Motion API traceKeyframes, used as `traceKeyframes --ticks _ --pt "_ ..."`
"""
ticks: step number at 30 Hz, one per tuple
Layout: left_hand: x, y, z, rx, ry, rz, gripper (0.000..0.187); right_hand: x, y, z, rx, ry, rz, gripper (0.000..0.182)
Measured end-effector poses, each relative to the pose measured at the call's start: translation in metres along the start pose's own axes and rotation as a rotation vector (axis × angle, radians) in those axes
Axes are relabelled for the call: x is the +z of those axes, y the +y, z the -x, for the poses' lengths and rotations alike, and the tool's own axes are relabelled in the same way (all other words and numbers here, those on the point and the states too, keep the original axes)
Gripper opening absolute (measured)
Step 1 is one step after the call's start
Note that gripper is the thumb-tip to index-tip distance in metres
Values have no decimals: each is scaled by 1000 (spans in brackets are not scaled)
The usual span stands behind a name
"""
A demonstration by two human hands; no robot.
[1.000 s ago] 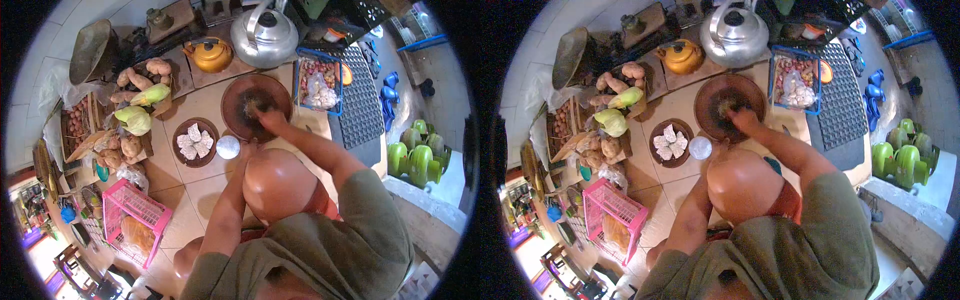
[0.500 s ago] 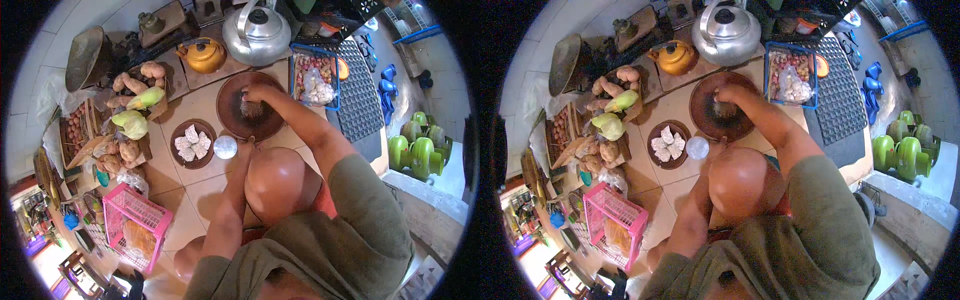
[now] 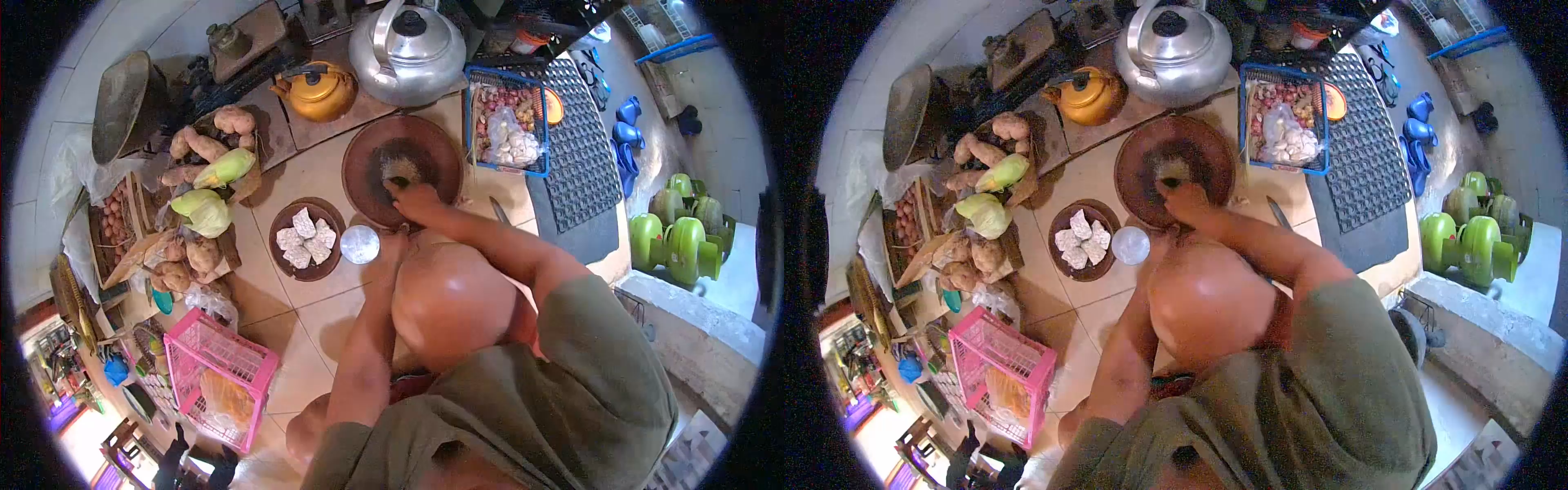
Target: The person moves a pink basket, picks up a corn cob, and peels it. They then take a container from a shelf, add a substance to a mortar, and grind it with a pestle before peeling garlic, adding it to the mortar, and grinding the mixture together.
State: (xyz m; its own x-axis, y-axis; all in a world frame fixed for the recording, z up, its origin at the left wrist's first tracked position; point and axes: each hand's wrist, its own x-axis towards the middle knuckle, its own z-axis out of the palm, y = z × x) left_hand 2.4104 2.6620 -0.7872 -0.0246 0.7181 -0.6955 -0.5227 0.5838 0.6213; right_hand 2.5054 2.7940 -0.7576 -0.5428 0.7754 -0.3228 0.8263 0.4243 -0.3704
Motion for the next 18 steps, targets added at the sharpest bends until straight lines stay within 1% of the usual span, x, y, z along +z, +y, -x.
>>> traceKeyframes --ticks 3,4,6,7,8,10,11,12,13,14,16,17,18 --pt "5 5 -1 2 -6 5 28 -17 4 -17 102 26 3 53" --pt "6 5 0 4 -5 7 28 -25 11 -24 100 29 3 53" --pt "7 7 -4 14 -2 7 29 -44 31 -40 -13 -164 16 51" --pt "7 6 -5 22 -2 -4 29 -23 34 -31 -15 -165 8 51" --pt "6 6 -5 27 -3 -7 29 14 35 -13 104 -123 51 50" --pt "7 8 -8 26 -3 2 29 13 10 25 157 28 224 46" --pt "6 7 -7 20 -2 -1 29 -3 7 27 156 13 221 46" --pt "7 7 -6 14 -5 -1 29 -19 9 20 115 -41 143 48" --pt "9 7 -7 17 -7 -5 29 -33 18 0 65 -74 77 51" --pt "7 5 -7 18 -7 -7 29 -41 24 -20 60 -64 82 51" --pt "8 5 -4 8 -3 -4 29 -20 29 -37 62 -45 -91 57" --pt "9 6 -4 10 -7 -3 29 -5 28 -28 64 -39 -93 57" --pt "8 5 -4 9 -8 -4 30 12 19 -6 57 -28 64 58"
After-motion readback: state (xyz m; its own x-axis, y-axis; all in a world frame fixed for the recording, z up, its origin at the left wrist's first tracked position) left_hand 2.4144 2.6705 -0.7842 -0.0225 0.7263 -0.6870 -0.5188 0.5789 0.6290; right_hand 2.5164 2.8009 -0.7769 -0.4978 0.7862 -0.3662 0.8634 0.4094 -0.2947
